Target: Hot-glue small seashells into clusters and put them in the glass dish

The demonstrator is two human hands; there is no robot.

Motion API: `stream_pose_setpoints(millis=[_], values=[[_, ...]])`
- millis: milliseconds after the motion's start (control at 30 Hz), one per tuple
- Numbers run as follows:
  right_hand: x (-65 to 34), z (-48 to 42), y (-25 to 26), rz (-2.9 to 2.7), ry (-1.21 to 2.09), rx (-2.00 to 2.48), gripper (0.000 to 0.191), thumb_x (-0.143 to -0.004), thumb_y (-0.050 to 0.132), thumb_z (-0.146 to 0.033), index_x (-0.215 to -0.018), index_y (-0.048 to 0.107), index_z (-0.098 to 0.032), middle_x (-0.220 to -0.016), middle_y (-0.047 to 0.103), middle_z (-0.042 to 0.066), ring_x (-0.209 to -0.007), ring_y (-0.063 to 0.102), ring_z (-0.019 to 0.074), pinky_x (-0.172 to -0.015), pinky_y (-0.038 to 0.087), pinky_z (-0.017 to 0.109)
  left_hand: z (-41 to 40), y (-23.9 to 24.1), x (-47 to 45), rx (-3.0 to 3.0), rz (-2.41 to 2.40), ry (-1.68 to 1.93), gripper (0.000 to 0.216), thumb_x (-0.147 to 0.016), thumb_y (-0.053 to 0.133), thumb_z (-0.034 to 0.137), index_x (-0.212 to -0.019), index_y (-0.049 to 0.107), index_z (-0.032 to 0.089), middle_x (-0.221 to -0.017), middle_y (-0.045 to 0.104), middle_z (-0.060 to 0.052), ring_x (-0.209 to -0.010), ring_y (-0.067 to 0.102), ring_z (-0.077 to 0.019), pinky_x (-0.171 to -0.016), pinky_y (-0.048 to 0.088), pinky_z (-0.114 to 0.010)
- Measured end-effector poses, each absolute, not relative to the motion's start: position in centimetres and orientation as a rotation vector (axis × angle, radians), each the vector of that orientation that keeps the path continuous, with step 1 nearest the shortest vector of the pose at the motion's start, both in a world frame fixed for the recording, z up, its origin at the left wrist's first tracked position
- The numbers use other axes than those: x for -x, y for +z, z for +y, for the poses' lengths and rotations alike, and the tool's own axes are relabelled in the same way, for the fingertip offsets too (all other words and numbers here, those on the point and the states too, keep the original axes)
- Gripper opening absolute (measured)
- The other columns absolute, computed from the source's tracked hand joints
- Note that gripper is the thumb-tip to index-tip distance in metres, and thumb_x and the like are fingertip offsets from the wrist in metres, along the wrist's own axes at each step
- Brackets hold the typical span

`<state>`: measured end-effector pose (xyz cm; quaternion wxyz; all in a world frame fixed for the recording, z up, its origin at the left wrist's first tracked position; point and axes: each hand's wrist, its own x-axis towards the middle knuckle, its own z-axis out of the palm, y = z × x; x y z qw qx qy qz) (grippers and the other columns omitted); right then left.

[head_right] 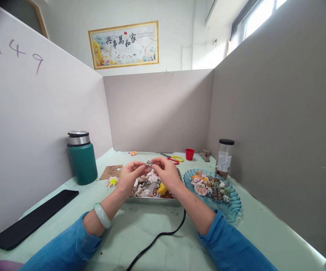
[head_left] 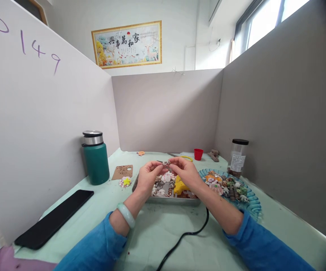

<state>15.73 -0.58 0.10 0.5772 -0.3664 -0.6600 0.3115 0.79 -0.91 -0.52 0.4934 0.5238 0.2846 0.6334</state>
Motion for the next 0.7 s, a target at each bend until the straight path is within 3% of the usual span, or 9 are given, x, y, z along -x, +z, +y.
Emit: stream_pose_setpoints(millis=[233,533,700], values=[[-16.10,-0.18,-0.40,-1.585,0.564,0.913,0.018,-0.075,0.055,-0.030,-0.087,0.063,-0.019,-0.075,0.065,0.001,-0.063,0.057,0.0129,-0.058,0.045,0.025,-0.71,-0.69,-0.45,-1.234,0.598,1.403,0.030,-0.063,0.075,0.025,-0.085,0.057,0.013,-0.079,0.069,-0.005,-0.077,0.068,-0.0186,-0.083,0.050,-0.037],[-16.03,-0.89,-0.30,-1.683,0.399,0.869,0.016,-0.077,0.051,-0.024,-0.086,0.063,-0.019,-0.081,0.066,0.002,-0.073,0.060,0.0142,-0.069,0.046,0.027,-0.96,-0.42,-0.42,-1.189,0.618,1.367,0.034,-0.064,0.076,0.027,-0.086,0.055,0.014,-0.081,0.068,-0.006,-0.077,0.068,-0.0179,-0.085,0.050,-0.037],[-16.19,-0.49,-0.36,-1.661,0.530,0.908,0.022,-0.082,0.047,-0.031,-0.093,0.062,-0.020,-0.076,0.064,0.001,-0.069,0.059,0.0140,-0.064,0.047,0.027,-0.92,-0.38,-0.43,-1.288,0.671,1.447,0.038,-0.063,0.076,0.028,-0.090,0.054,0.014,-0.081,0.066,-0.005,-0.076,0.066,-0.0170,-0.081,0.050,-0.037]])
